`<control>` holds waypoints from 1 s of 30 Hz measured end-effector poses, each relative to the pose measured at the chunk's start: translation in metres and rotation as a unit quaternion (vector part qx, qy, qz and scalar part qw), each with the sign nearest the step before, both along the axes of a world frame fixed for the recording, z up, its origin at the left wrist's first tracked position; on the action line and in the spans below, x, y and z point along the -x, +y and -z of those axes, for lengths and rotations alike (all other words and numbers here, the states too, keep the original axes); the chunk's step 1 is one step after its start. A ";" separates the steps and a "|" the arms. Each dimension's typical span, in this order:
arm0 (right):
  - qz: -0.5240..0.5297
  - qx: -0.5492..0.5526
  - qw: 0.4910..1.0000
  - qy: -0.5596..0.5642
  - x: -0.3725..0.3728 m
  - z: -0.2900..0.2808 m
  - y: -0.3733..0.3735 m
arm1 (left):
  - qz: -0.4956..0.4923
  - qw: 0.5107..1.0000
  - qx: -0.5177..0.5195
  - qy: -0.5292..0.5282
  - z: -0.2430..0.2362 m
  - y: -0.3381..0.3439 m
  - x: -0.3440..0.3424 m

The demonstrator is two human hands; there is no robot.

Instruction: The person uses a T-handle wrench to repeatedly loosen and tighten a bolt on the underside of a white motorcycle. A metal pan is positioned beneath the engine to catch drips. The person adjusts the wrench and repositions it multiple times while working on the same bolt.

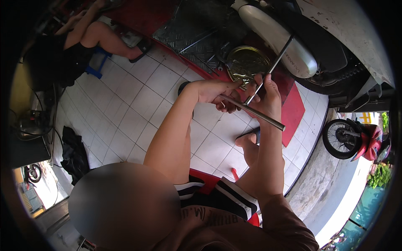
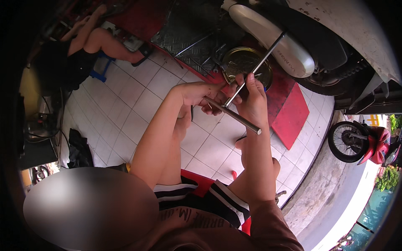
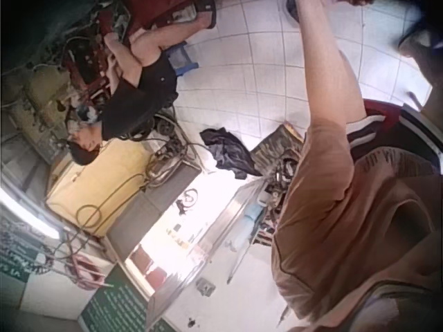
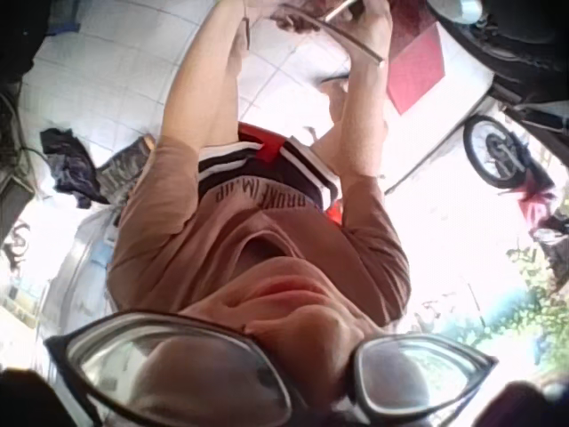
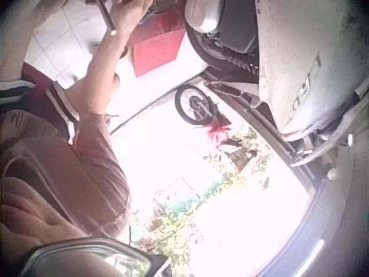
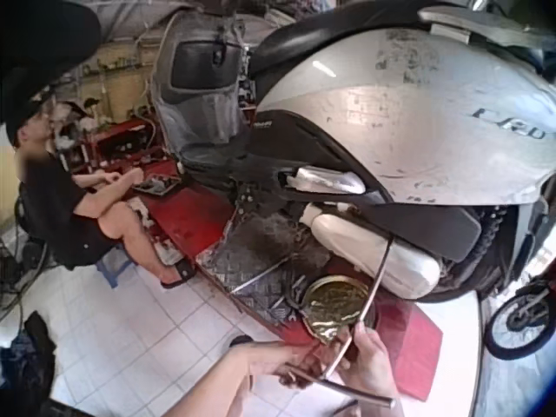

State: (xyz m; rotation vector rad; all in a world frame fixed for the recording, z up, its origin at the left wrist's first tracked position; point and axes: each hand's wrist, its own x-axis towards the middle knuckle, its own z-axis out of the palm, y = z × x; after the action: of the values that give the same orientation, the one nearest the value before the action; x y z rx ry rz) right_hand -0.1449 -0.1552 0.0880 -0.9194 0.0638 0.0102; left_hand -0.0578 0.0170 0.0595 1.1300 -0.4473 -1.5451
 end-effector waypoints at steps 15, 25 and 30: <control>-0.187 0.041 0.976 -0.103 0.004 0.004 0.001 | -0.430 0.656 0.052 -0.618 -0.101 -0.027 0.139; -0.145 0.052 0.984 -0.085 0.006 0.004 -0.009 | -0.315 0.745 -0.097 -0.580 -0.107 -0.005 0.150; -0.118 0.059 0.990 -0.057 0.010 -0.002 -0.009 | -0.189 0.705 -0.215 -0.649 -0.105 -0.003 0.153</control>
State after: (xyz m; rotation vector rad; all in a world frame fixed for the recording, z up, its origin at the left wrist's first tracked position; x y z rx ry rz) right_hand -0.1551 -0.1641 0.0895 -1.0405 -0.1517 0.1757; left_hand -0.2104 0.0139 0.1649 2.4464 -0.7010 -0.2312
